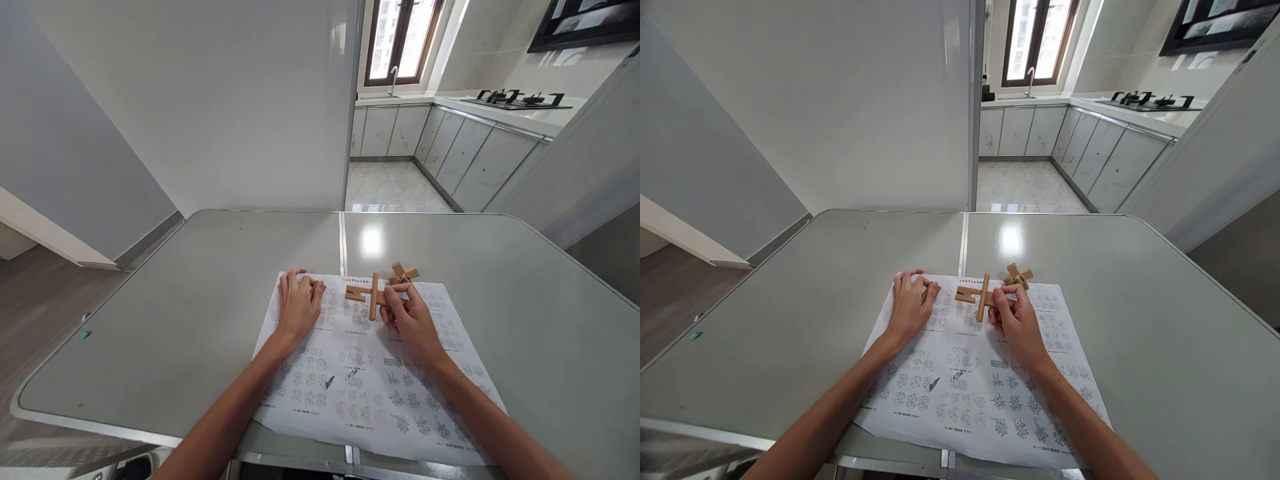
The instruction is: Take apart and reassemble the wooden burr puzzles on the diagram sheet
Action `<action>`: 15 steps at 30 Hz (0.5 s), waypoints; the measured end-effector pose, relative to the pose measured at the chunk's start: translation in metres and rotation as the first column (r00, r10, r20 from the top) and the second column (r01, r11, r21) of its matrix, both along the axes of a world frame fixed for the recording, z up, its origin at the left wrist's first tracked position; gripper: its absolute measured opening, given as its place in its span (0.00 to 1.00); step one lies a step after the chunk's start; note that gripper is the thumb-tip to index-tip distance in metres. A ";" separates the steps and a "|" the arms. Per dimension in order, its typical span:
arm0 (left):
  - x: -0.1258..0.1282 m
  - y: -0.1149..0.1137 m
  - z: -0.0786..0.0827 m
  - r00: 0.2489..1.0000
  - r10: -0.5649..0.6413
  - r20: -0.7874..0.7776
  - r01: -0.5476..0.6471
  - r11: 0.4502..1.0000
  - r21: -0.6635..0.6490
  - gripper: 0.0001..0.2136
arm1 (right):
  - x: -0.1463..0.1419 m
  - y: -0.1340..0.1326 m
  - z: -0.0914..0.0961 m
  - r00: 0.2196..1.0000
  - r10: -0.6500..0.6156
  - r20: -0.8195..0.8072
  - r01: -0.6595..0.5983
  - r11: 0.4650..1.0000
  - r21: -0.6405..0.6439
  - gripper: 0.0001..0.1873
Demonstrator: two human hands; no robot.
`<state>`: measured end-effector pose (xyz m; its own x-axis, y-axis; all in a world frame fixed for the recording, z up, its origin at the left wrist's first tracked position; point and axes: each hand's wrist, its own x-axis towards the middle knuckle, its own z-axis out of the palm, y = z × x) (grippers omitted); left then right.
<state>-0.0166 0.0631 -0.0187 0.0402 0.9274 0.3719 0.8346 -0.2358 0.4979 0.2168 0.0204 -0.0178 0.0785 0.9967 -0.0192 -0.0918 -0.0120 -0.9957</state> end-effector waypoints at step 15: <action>0.004 -0.008 0.009 0.986 -0.129 0.107 0.123 0.991 0.058 0.08 | -0.001 -0.002 0.000 0.995 0.101 -0.023 -0.102 0.995 -0.015 0.23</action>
